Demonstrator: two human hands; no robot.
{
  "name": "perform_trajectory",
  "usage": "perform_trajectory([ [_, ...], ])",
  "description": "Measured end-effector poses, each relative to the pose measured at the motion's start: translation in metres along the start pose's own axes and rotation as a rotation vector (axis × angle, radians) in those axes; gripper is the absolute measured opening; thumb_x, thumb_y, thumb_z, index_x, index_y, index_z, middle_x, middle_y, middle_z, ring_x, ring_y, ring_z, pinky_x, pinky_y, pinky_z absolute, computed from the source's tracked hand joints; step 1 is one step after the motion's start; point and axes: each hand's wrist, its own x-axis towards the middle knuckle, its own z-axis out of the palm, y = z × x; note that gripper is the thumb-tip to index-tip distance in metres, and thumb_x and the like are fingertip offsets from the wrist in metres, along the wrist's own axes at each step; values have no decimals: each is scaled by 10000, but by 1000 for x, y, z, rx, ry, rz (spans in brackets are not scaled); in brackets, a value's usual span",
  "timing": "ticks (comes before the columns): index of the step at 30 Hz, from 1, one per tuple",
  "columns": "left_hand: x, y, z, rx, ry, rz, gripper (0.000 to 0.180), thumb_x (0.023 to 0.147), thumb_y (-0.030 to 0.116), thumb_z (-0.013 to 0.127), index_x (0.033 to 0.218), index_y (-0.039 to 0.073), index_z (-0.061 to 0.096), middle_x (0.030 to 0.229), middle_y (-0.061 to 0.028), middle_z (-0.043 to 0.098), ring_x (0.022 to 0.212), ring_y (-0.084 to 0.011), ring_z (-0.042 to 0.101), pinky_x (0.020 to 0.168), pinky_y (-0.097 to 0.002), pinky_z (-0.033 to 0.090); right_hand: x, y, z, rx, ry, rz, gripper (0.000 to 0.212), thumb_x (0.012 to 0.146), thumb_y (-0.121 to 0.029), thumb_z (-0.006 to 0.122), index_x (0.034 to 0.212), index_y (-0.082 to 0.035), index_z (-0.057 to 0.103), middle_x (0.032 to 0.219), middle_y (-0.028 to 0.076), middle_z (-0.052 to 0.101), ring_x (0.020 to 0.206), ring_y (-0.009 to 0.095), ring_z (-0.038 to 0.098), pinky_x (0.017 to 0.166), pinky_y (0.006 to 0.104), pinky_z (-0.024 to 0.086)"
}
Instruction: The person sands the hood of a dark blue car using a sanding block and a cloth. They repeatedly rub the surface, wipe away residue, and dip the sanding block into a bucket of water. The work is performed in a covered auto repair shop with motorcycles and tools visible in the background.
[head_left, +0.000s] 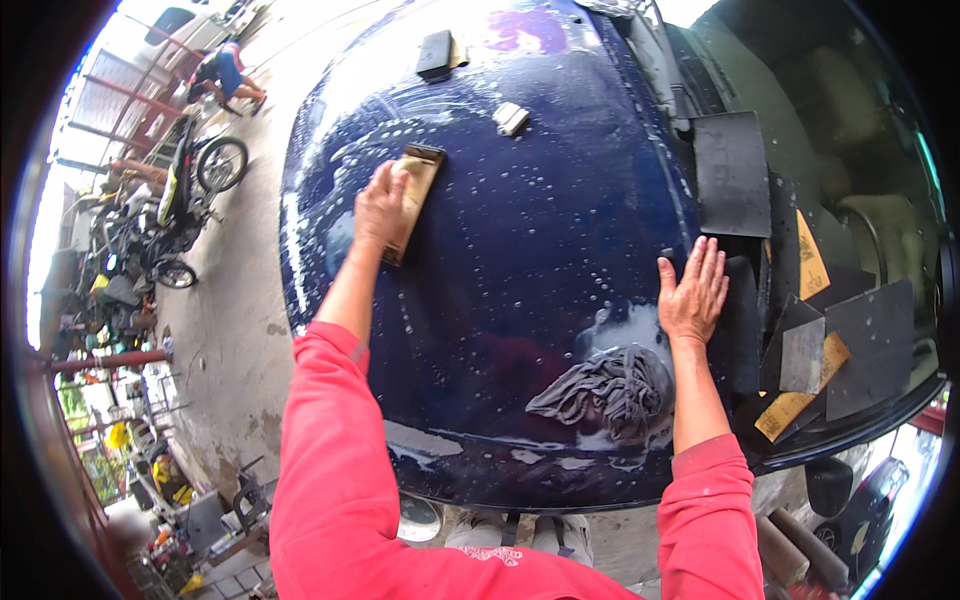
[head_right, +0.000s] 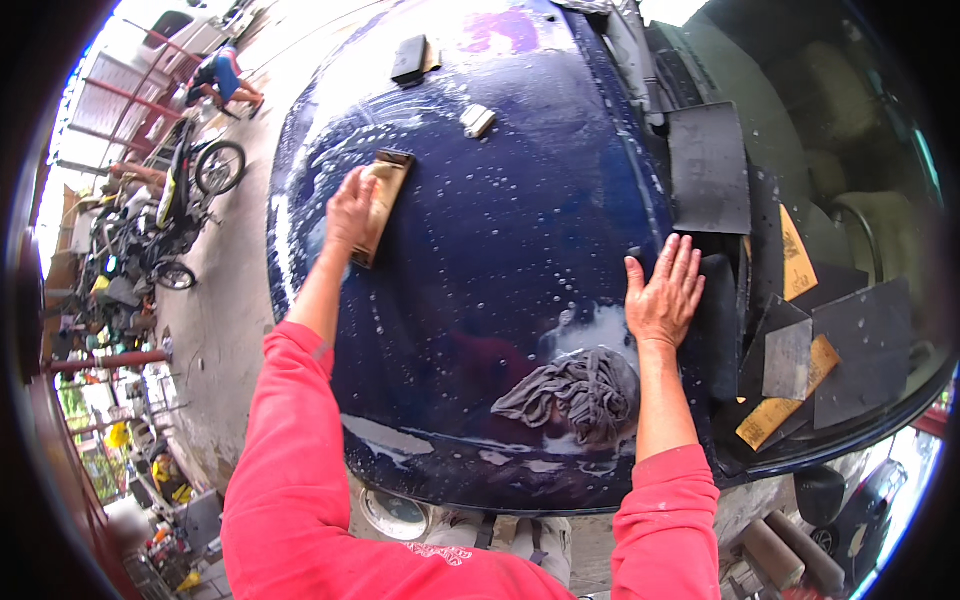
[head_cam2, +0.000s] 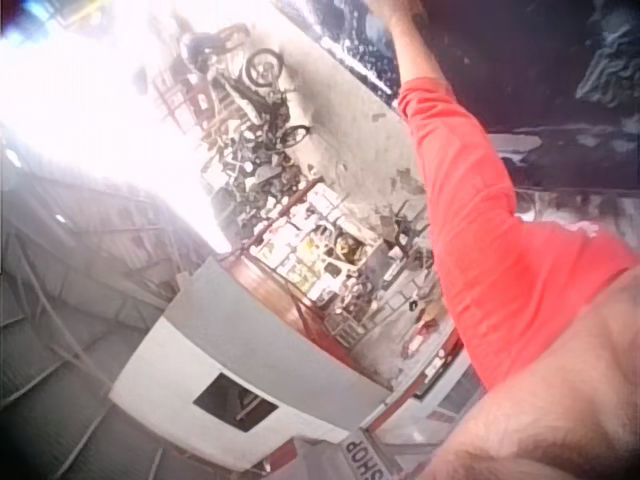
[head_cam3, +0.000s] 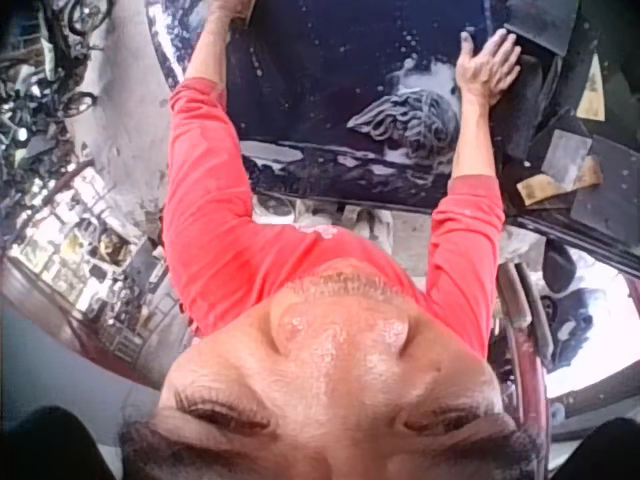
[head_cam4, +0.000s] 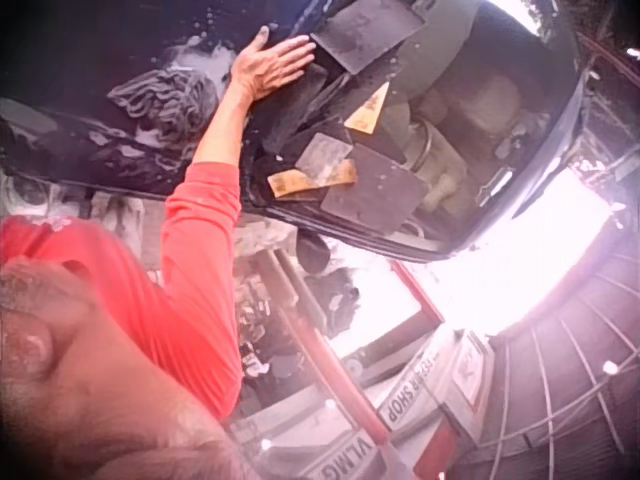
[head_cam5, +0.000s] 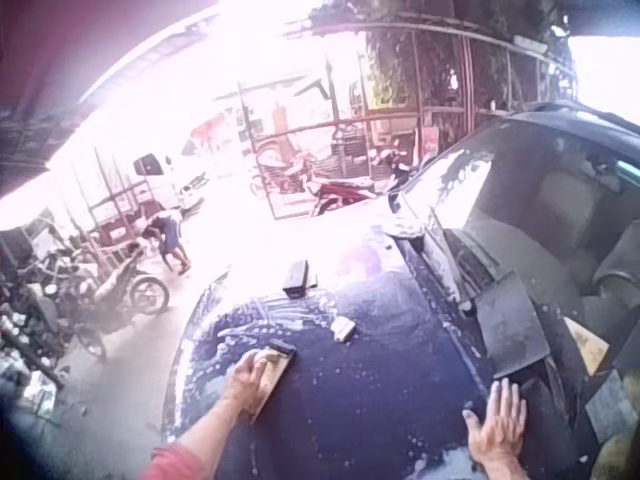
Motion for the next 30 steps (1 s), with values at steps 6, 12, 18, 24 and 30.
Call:
perform_trajectory([
  [6, 73, 77, 34, 116, 33, 194, 631, 1078, 453, 634, 1597, 102, 552, 1655, -220, 508, 1548, -405, 456, 1281, -478, 389, 1, 0, 0, 13, -27, 18, 909, 1098, -714, 410, 1741, -83, 297, 1795, 163, 310, 1651, 370, 299, 1313, 571, 279],
  [12, 80, 237, 159, 203, 41, 188, 503, 1171, 358, 422, 1521, 41, 596, 1618, -203, 559, 1552, -420, 449, 1297, -566, 317, 2, 0, -2, 24, -71, 35, 904, 1102, -718, 396, 1744, -90, 292, 1803, 149, 297, 1657, 362, 287, 1317, 572, 270],
  [18, -39, 201, 92, -101, -127, 582, 451, 1054, 144, 614, 1486, 15, 626, 1560, -195, 617, 1534, -380, 505, 1325, -515, 329, 2, -1, -7, 68, -73, 34, 915, 1095, -726, 398, 1743, -88, 296, 1805, 150, 291, 1653, 367, 294, 1312, 575, 277],
  [24, -4, 142, 105, 213, 38, 254, 520, 1126, 179, 523, 1562, -103, 495, 1635, -318, 494, 1563, -489, 413, 1333, -500, 302, 1, 0, -2, 64, -44, 33, 906, 1097, -729, 387, 1734, -89, 317, 1797, 155, 306, 1648, 370, 301, 1306, 585, 284],
  [30, -245, 193, 8, -200, -271, 327, 560, 990, 75, 725, 1522, -40, 593, 1616, -276, 540, 1554, -460, 459, 1312, -526, 339, 3, -2, -7, 31, -107, 63, 899, 1094, -725, 403, 1743, -110, 305, 1810, 125, 286, 1657, 346, 289, 1314, 571, 278],
])
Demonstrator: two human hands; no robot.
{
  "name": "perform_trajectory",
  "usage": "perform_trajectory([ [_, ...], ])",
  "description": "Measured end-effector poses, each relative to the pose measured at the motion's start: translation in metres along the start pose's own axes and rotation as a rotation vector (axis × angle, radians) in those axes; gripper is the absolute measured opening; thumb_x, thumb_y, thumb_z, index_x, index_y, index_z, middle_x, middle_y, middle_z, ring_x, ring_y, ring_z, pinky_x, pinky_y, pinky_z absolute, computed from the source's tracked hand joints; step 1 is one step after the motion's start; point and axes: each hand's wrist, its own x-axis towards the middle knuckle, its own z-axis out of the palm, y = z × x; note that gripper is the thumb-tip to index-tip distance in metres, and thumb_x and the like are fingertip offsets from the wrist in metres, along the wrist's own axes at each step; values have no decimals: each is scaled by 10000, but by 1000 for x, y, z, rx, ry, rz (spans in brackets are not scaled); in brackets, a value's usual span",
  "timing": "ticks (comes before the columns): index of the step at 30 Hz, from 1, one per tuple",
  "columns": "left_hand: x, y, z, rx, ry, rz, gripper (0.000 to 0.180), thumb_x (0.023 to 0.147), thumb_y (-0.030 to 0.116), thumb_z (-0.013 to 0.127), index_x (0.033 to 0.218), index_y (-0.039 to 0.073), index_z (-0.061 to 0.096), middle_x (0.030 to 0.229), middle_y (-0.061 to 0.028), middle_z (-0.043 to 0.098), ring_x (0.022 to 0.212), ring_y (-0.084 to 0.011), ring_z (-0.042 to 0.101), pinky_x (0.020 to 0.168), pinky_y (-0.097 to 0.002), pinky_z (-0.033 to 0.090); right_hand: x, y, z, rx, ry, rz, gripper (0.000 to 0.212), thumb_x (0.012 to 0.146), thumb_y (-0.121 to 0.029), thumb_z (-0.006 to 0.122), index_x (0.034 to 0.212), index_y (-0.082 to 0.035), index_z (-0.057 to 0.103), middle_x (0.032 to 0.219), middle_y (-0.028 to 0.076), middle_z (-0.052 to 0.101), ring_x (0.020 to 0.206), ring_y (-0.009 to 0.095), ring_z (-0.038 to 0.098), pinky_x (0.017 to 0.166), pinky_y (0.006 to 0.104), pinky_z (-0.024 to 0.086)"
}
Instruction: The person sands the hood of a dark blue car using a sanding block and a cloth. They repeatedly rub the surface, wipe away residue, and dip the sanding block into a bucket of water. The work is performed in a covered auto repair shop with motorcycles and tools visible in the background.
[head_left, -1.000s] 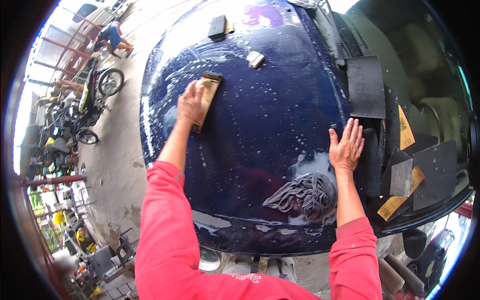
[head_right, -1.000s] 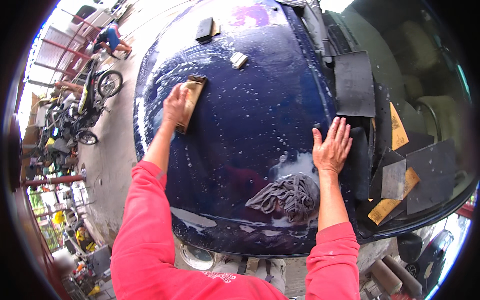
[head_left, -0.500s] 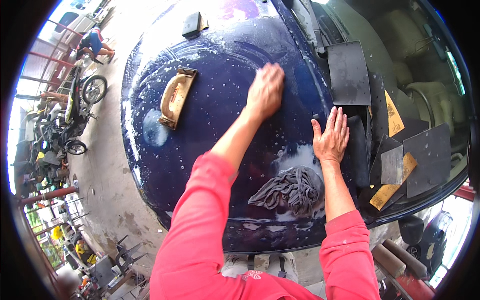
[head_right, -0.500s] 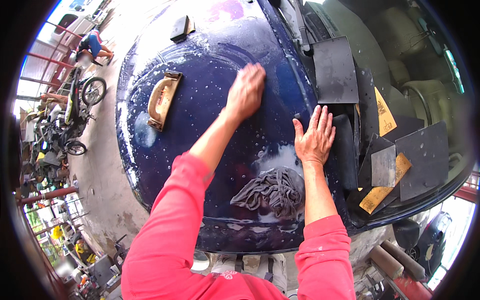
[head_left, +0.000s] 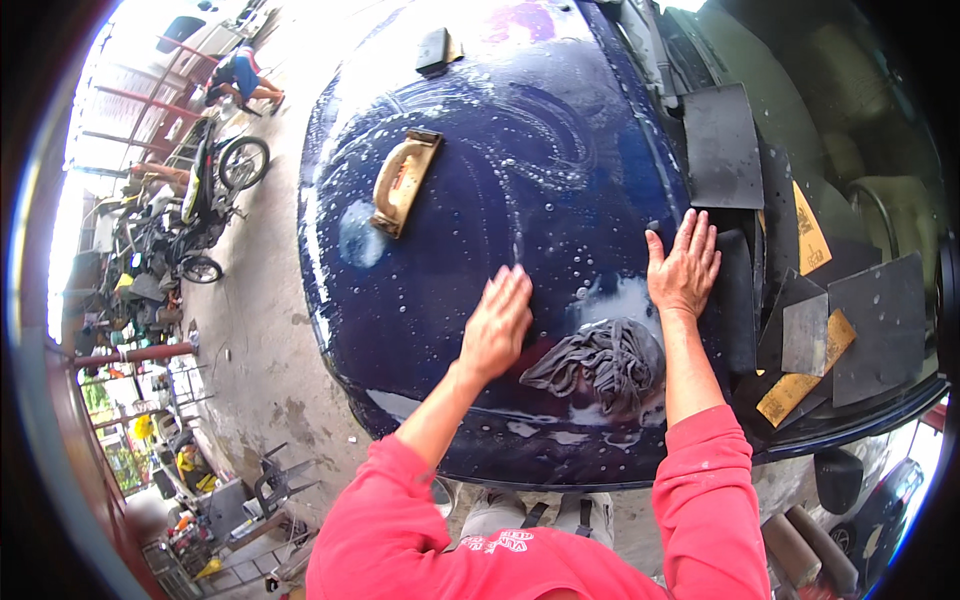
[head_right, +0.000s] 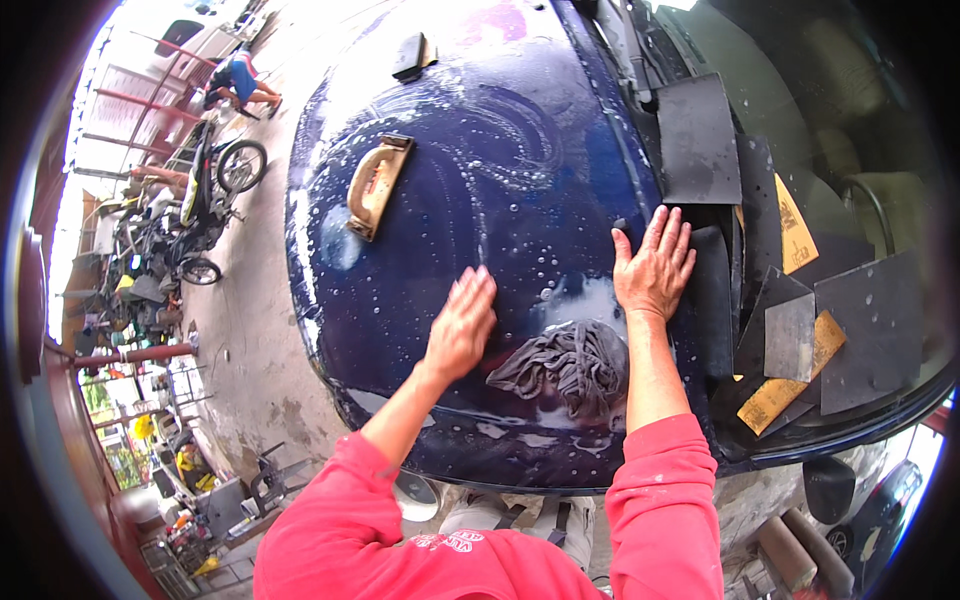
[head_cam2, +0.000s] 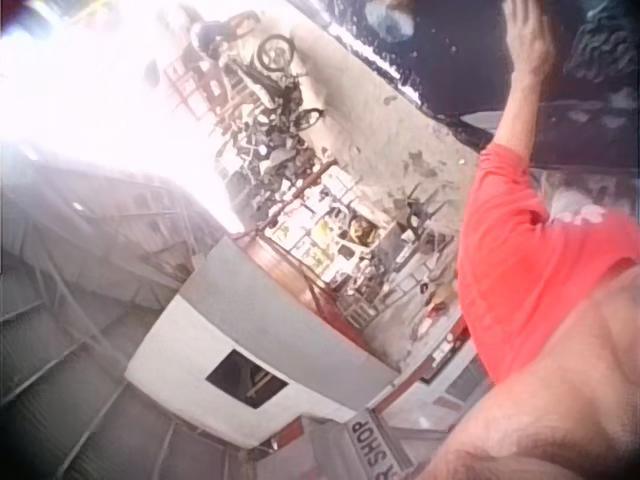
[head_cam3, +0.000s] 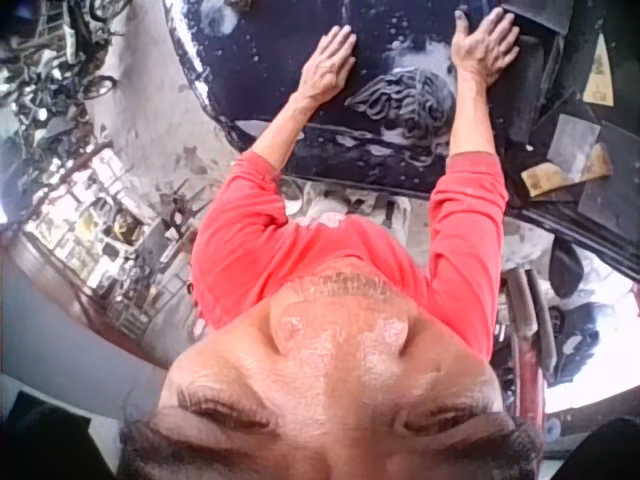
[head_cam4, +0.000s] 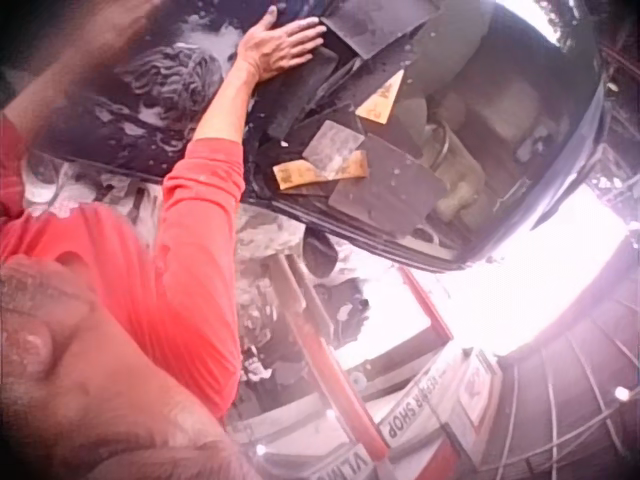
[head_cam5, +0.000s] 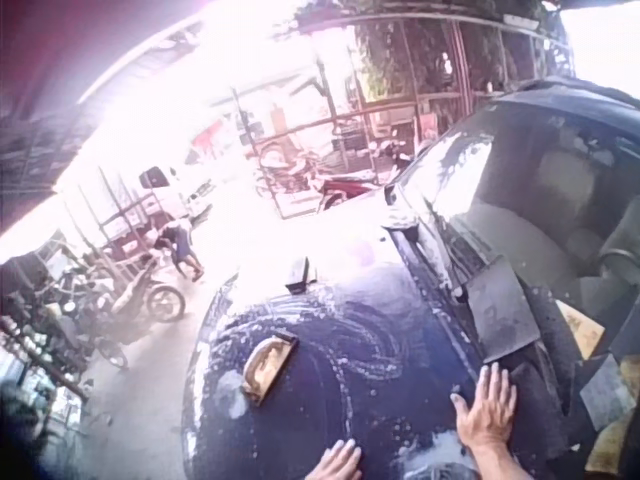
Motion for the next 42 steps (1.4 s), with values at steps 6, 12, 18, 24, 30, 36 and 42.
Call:
perform_trajectory([
  [6, 96, -107, -102, 331, 457, -293, 613, 1011, 310, 762, 1523, 8, 614, 1562, -271, 591, 1496, -463, 510, 1272, -523, 366, 0, -1, 0, -31, 12, -9, 905, 1096, -735, 378, 1750, -115, 286, 1809, 129, 286, 1652, 349, 300, 1309, 567, 293],
  [12, 150, -215, -111, 588, 388, -402, 399, 1028, 447, 721, 1412, 341, 737, 1192, -90, 677, 1075, -349, 642, 964, -491, 537, -2, 2, 3, 3, 78, -35, 896, 1097, -719, 409, 1746, -111, 295, 1796, 137, 315, 1639, 360, 324, 1295, 574, 314],
  [18, 129, -204, -106, 687, 414, 140, 386, 1054, 186, 688, 1433, 112, 690, 1458, -116, 675, 1092, -340, 663, 975, -434, 570, 0, -1, -2, -16, 9, -4, 899, 1098, -722, 403, 1749, -113, 285, 1804, 124, 300, 1644, 353, 318, 1305, 568, 298],
  [24, 20, -93, -70, 293, 495, 15, 449, 1098, 104, 579, 1543, 42, 581, 1479, -263, 658, 1343, -416, 667, 1057, -464, 590, -2, -3, -10, 23, 41, -10, 882, 1095, -702, 432, 1742, -116, 305, 1803, 113, 303, 1638, 348, 326, 1303, 569, 308],
  [30, -62, -57, -53, -156, 341, -377, 361, 1057, 111, 653, 1389, -28, 683, 1347, -262, 739, 1199, -442, 755, 1048, -470, 612, 1, -3, -9, -7, 61, -30, 888, 1096, -689, 448, 1733, -85, 318, 1794, 130, 318, 1627, 358, 347, 1289, 562, 332],
  [36, 243, -310, -99, 676, 66, 71, 779, 854, 283, 788, 1592, 199, 552, 1455, -228, 674, 1334, -416, 654, 1070, -528, 539, -1, 3, 3, -44, 114, -87, 871, 1110, -678, 433, 1730, -77, 323, 1780, 142, 346, 1616, 359, 371, 1278, 544, 354],
  [42, 185, -229, -95, 347, 377, 370, 670, 789, 163, 819, 1427, 51, 650, 1444, -214, 683, 1277, -435, 681, 1098, -555, 544, 0, 1, 0, -33, 66, -55, 877, 1106, -693, 426, 1734, -90, 319, 1787, 128, 337, 1626, 350, 353, 1290, 545, 334],
])
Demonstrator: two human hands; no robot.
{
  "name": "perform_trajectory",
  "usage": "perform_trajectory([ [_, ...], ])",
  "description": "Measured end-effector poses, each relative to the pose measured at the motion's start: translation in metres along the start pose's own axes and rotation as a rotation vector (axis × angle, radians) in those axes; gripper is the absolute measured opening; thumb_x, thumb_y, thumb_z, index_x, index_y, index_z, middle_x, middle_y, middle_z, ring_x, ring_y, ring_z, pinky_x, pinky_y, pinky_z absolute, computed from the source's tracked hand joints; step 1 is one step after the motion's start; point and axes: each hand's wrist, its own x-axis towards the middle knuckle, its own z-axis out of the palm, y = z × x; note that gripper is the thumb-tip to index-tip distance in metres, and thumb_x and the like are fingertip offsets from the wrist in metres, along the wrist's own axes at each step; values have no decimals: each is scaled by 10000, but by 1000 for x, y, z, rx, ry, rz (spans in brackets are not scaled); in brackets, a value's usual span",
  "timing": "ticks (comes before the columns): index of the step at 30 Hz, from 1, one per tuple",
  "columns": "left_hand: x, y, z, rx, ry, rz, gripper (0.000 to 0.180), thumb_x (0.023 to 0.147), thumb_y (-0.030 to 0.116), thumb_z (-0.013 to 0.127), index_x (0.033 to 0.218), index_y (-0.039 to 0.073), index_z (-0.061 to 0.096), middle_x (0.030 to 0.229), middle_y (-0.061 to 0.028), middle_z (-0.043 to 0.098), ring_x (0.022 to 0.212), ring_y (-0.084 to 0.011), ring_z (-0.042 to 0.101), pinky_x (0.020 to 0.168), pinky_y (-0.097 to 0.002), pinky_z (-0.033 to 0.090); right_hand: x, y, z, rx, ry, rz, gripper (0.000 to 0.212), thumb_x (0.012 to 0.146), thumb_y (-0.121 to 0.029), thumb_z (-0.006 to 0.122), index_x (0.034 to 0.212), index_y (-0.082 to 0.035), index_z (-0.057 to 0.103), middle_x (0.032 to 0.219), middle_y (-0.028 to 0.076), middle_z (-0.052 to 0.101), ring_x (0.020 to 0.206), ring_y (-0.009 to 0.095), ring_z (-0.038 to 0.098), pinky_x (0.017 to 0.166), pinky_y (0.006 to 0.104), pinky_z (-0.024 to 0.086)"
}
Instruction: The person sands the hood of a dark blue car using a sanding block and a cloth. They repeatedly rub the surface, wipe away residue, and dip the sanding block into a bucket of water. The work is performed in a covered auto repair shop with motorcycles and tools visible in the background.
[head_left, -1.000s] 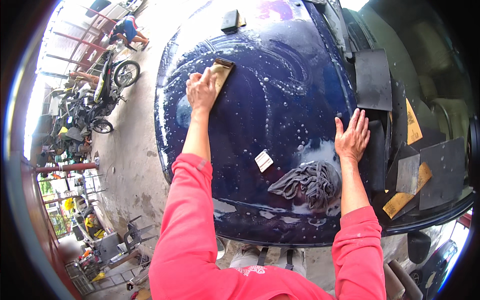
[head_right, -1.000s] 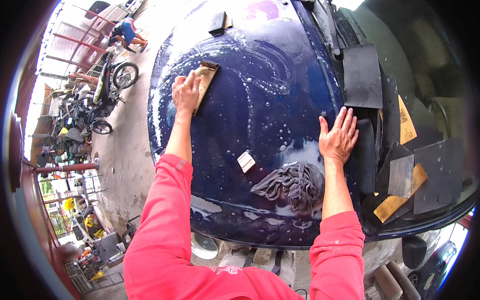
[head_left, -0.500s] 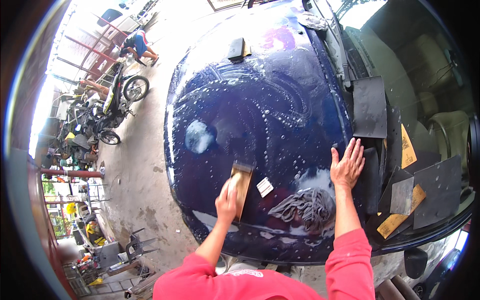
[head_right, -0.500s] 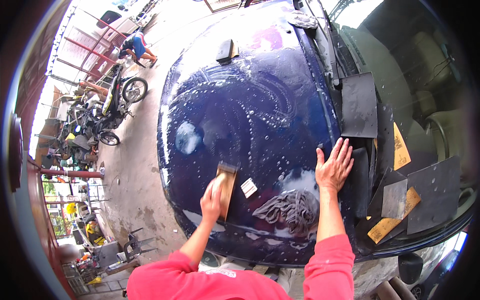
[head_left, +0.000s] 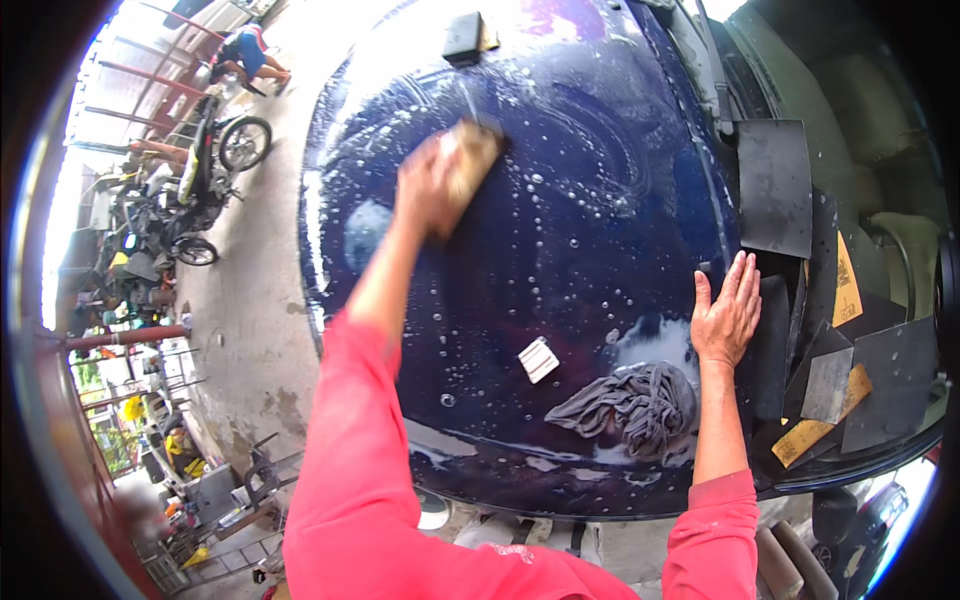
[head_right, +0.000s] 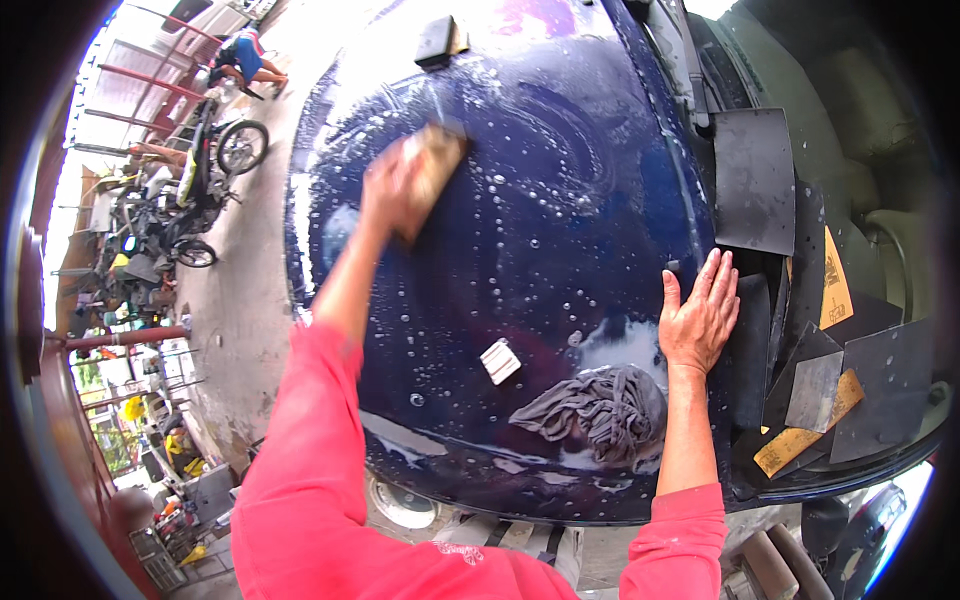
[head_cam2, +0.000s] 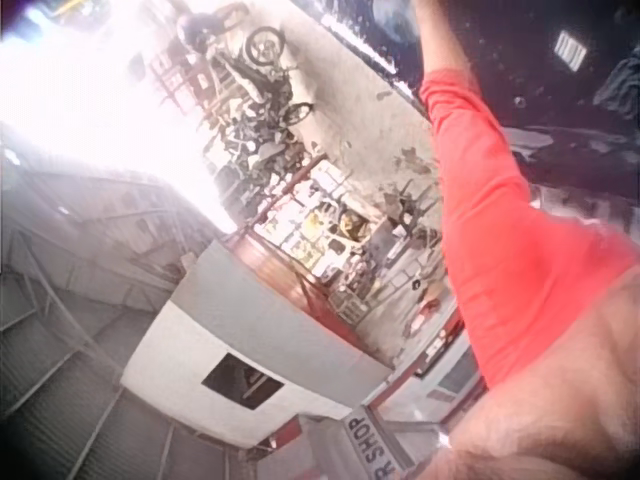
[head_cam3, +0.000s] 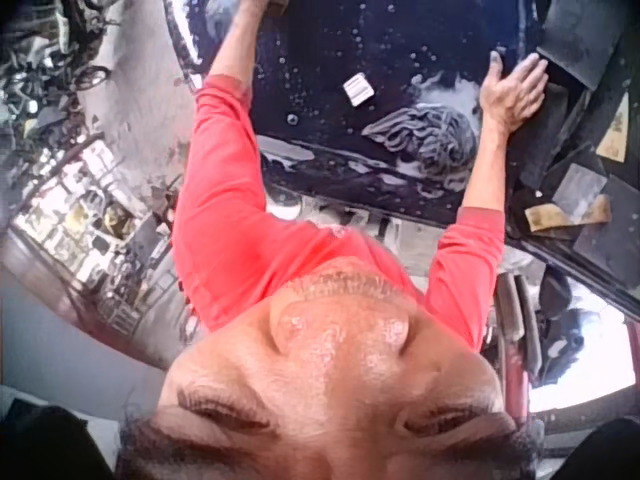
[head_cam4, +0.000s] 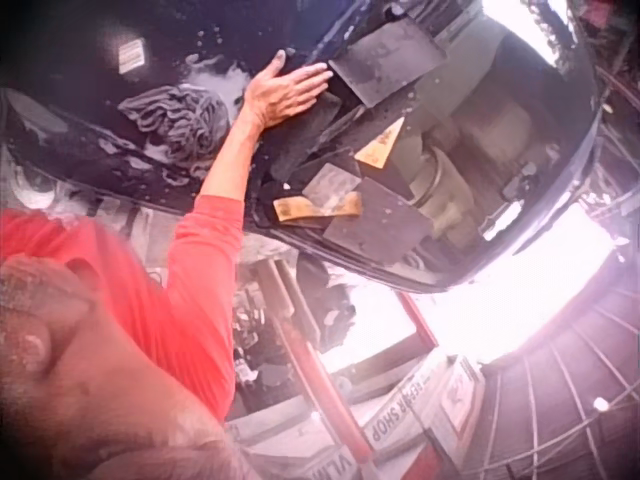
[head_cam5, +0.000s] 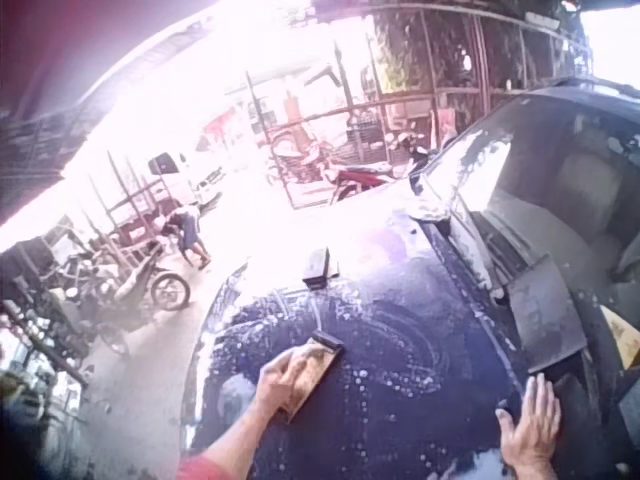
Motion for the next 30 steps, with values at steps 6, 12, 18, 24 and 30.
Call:
perform_trajectory([
  [6, -158, 185, -106, -603, -132, -763, 354, 1023, 110, 691, 1347, -23, 738, 1289, -253, 774, 1312, -382, 719, 1163, -450, 520, 2, -5, -8, -47, -70, 36, 866, 1112, -676, 430, 1737, -90, 310, 1794, 130, 324, 1631, 345, 347, 1291, 541, 333],
  [12, 37, -59, 17, 206, -129, -51, 428, 940, 227, 740, 1355, 124, 719, 1243, -194, 771, 1076, -405, 765, 922, -495, 633, 0, 2, 3, -15, -1, -7, 867, 1115, -673, 430, 1738, -83, 306, 1796, 128, 318, 1632, 351, 347, 1289, 539, 339],
  [18, 29, 26, 8, 59, -13, -56, 409, 922, 121, 702, 1330, 142, 715, 1306, -179, 739, 1175, -394, 721, 987, -490, 624, 0, -3, -6, -2, -12, 4, 868, 1115, -676, 420, 1735, -78, 309, 1794, 129, 321, 1631, 355, 345, 1287, 556, 339],
  [24, -38, 180, -51, -650, -281, -483, 323, 1031, 82, 730, 1343, -2, 739, 1334, -191, 767, 1198, -306, 771, 1046, -381, 589, 2, -5, -11, 5, -53, 30, 885, 1101, -689, 443, 1740, -92, 301, 1805, 119, 297, 1633, 348, 338, 1292, 556, 330],
  [30, 168, -59, 125, -307, -117, -592, 426, 1067, 464, 633, 1262, 110, 768, 1126, -222, 793, 1070, -379, 769, 914, -496, 603, -2, 2, 2, 54, 25, -13, 911, 1088, -703, 451, 1737, -79, 305, 1796, 150, 310, 1622, 371, 353, 1287, 573, 322],
])
